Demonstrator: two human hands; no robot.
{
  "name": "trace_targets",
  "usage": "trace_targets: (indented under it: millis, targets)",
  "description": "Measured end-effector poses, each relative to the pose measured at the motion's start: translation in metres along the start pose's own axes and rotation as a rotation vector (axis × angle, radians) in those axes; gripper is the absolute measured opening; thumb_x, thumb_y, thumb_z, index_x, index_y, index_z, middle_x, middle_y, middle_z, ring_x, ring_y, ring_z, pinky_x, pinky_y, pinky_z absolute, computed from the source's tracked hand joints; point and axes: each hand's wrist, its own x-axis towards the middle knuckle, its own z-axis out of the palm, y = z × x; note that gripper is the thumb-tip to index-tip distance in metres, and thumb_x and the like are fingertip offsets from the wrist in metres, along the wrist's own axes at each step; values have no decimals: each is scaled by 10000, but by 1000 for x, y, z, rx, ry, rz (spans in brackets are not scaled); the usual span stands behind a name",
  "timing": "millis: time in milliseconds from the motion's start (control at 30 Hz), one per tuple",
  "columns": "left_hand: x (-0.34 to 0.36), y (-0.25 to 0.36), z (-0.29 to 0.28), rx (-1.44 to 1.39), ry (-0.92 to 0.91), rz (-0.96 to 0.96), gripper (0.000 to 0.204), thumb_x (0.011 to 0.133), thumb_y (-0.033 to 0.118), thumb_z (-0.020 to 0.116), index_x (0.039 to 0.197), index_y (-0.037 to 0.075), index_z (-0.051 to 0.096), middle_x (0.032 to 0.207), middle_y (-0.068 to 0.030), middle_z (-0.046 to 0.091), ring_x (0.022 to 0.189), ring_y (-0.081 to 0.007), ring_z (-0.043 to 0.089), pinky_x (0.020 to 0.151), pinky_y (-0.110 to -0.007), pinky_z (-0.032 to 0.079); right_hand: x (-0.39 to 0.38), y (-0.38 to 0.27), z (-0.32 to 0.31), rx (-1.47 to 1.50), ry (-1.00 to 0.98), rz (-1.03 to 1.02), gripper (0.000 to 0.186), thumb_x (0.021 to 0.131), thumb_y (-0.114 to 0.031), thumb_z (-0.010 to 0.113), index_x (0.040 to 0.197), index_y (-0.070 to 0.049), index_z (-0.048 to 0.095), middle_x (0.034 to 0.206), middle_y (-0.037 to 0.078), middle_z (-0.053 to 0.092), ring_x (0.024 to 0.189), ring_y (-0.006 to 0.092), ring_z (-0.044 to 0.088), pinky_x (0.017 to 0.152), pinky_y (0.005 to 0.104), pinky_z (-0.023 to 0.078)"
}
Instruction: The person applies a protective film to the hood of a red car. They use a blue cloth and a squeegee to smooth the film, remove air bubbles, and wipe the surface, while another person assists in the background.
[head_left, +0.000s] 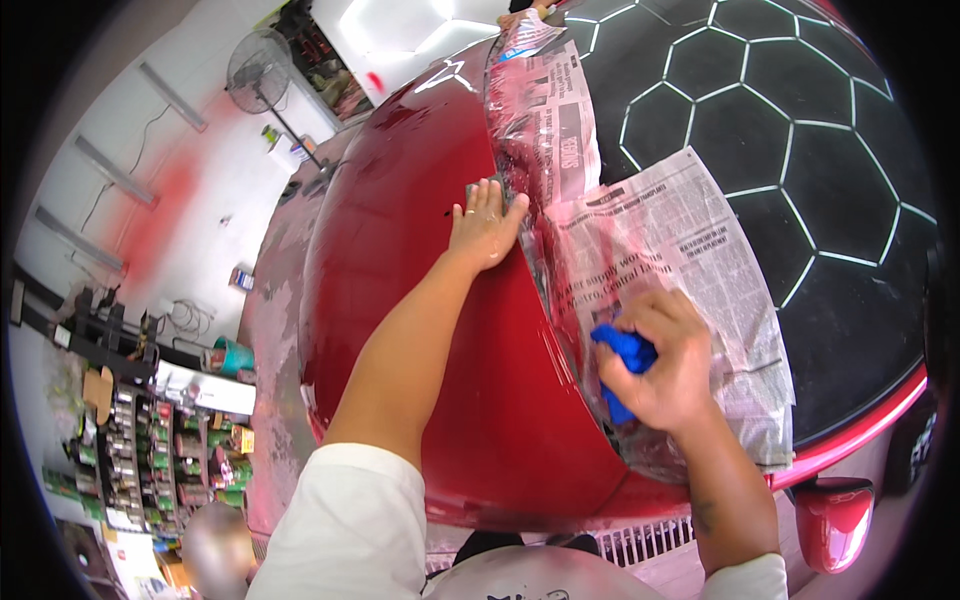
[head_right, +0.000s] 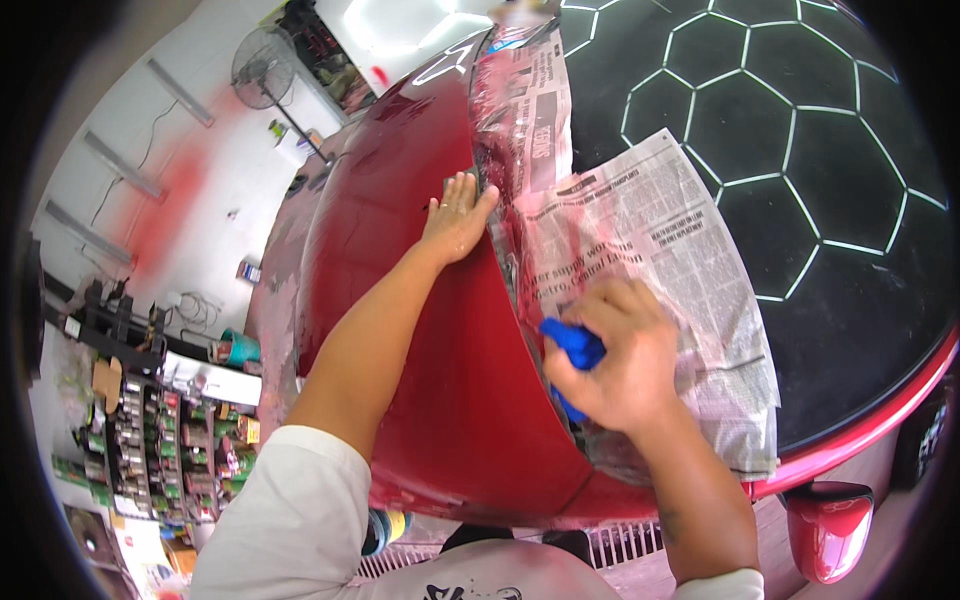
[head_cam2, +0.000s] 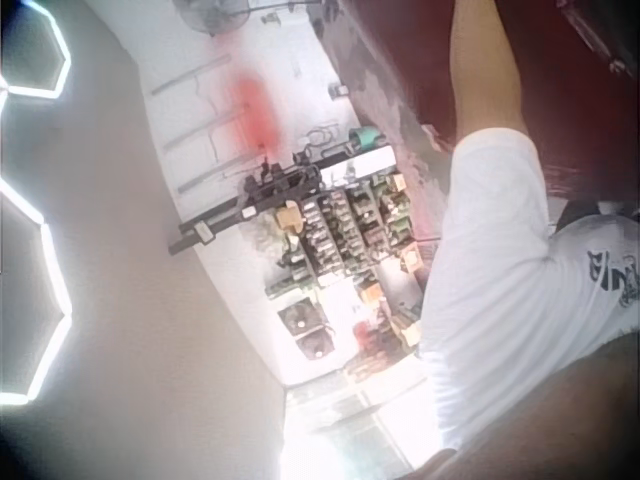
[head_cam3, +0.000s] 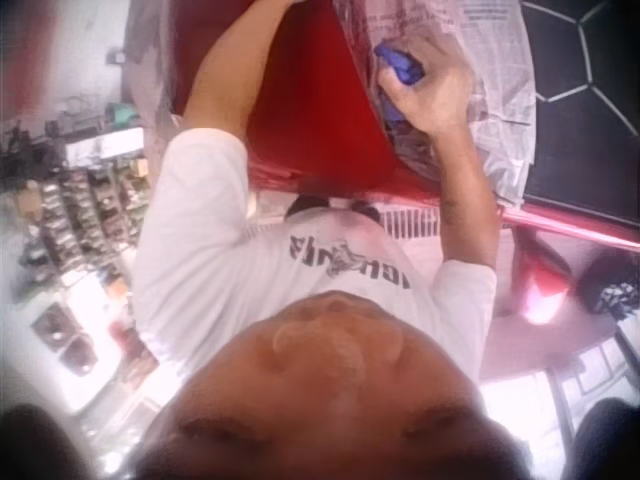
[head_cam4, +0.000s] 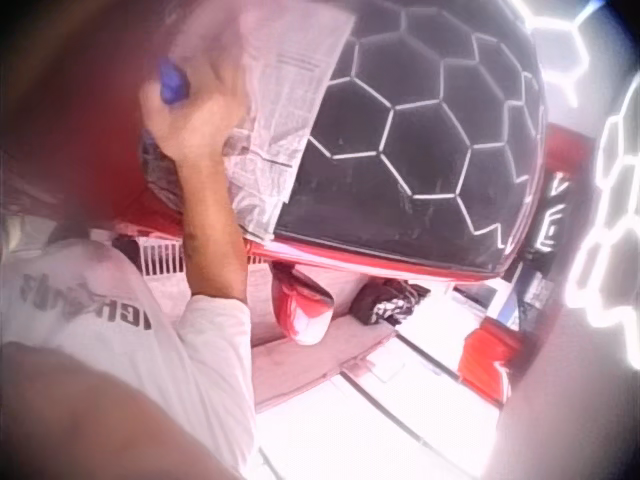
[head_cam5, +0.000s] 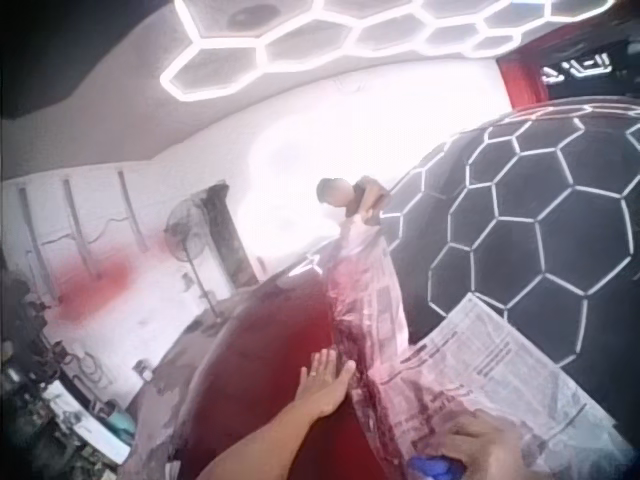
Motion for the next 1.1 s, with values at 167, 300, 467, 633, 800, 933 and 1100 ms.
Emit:
trace_targets:
  millis: [167, 300, 467, 633, 800, 933, 1100]
  targets:
    - [154, -39, -10, -101, 91, 86, 957, 1136, 738, 200, 1784, 39, 279, 1889, -216, 173, 1758, -388, 124, 1388, -669, 113, -2, 6, 13, -33, -142, 5, 236, 664, -233, 869, 847, -111, 782, 949, 85, 749, 822, 317, 691, 714, 427, 578]
    - [260, -69, -32, -172, 84, 73, 946, 1121, 740, 232, 1770, 60, 343, 1882, -179, 239, 1754, -380, 155, 1371, -711, 92, -4, -1, 12, -34, -299, -68, 305, 640, -336, 900, 876, -170, 803, 983, 23, 759, 810, 262, 693, 677, 393, 576]
    - [315, -86, -14, -238, 96, 107, 1016, 1096, 803, 275, 1793, 64, 295, 1886, -183, 224, 1754, -386, 146, 1396, -632, 86, -6, 1, 12, -46, -339, -91, 347, 641, -379, 907, 907, -183, 802, 1010, 12, 755, 799, 257, 682, 661, 384, 571]
    - [212, -80, -15, 64, 105, 194, 1028, 1124, 784, 252, 1793, 5, 224, 1873, -260, 193, 1753, -405, 133, 1404, -580, 160, 3, -4, 5, -51, -218, -154, 302, 640, -293, 876, 882, -137, 784, 979, 49, 745, 809, 284, 674, 685, 406, 581]
    - [-6, -30, 13, 0, 85, 175, 1023, 1144, 748, 295, 1789, -38, 177, 1882, -261, 148, 1759, -395, 103, 1416, -545, 117, -2, -7, 9, -90, -91, -176, 272, 666, -254, 843, 891, -109, 793, 963, 75, 737, 857, 319, 682, 745, 437, 599]
    - [-183, 29, 26, -17, 62, 132, 996, 1162, 697, 335, 1779, -67, 169, 1872, -285, 150, 1757, -403, 105, 1416, -548, 105, -7, -8, 3, -93, -102, -144, 269, 722, -280, 830, 922, -100, 809, 993, 77, 750, 927, 332, 698, 805, 453, 609]
    - [-361, 69, 52, -72, 84, 238, 1036, 1131, 679, 469, 1755, -107, 214, 1844, -331, 199, 1743, -447, 145, 1405, -584, 114, -22, -5, 1, -118, -125, -89, 301, 775, -338, 828, 952, -95, 823, 1015, 71, 761, 967, 334, 711, 841, 469, 613]
